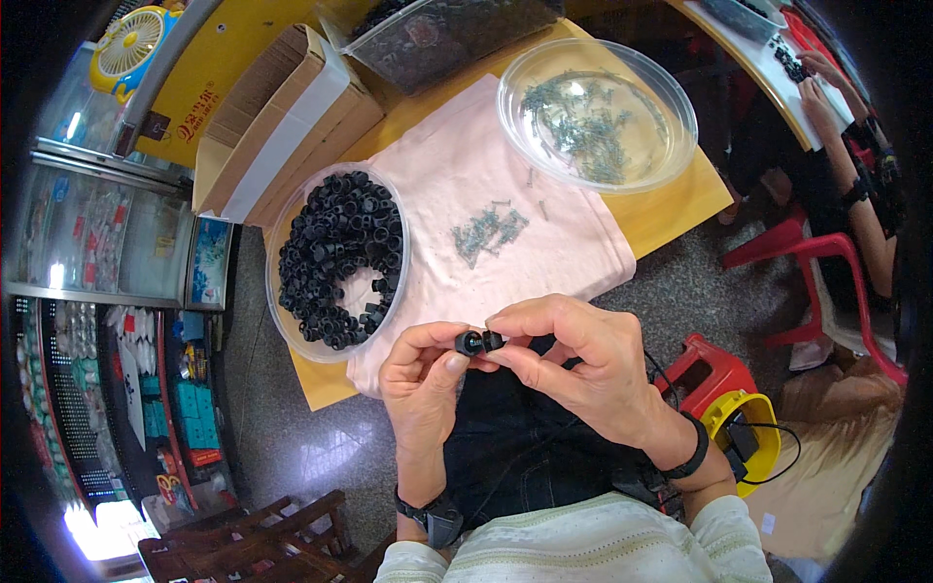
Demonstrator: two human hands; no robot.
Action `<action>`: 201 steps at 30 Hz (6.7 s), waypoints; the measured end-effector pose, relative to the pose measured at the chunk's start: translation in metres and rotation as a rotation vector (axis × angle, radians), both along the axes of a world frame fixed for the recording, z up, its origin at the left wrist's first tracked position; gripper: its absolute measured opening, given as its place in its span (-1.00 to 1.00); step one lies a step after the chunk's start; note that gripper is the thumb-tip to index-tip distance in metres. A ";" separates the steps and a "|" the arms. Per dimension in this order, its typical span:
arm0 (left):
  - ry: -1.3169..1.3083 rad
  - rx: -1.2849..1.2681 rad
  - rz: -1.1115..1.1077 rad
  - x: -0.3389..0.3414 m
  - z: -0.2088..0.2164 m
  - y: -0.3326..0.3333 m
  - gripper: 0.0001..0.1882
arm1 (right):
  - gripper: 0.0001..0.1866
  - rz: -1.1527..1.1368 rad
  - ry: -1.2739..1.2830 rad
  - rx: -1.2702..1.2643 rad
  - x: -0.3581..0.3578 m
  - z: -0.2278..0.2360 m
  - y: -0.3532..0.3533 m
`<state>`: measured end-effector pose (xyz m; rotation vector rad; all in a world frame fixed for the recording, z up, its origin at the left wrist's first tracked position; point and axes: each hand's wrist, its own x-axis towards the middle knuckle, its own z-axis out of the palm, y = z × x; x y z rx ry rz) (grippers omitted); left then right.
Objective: Manually assembling small black plastic components by snapping two parts together repeatedly at a workstation.
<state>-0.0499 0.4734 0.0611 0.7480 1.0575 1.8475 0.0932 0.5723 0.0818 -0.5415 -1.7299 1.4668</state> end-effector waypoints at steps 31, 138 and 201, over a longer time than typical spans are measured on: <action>0.188 -0.105 -0.037 0.004 -0.001 0.000 -0.77 | -0.71 -0.077 -0.051 0.308 0.002 -0.012 -0.001; -0.026 -0.107 0.151 0.016 -0.010 0.012 -0.56 | -0.61 -0.072 -0.071 0.215 -0.013 -0.023 0.003; 1.374 -0.021 0.527 -0.025 0.015 0.014 -0.75 | -0.76 0.303 0.196 -0.922 -0.047 -0.017 0.004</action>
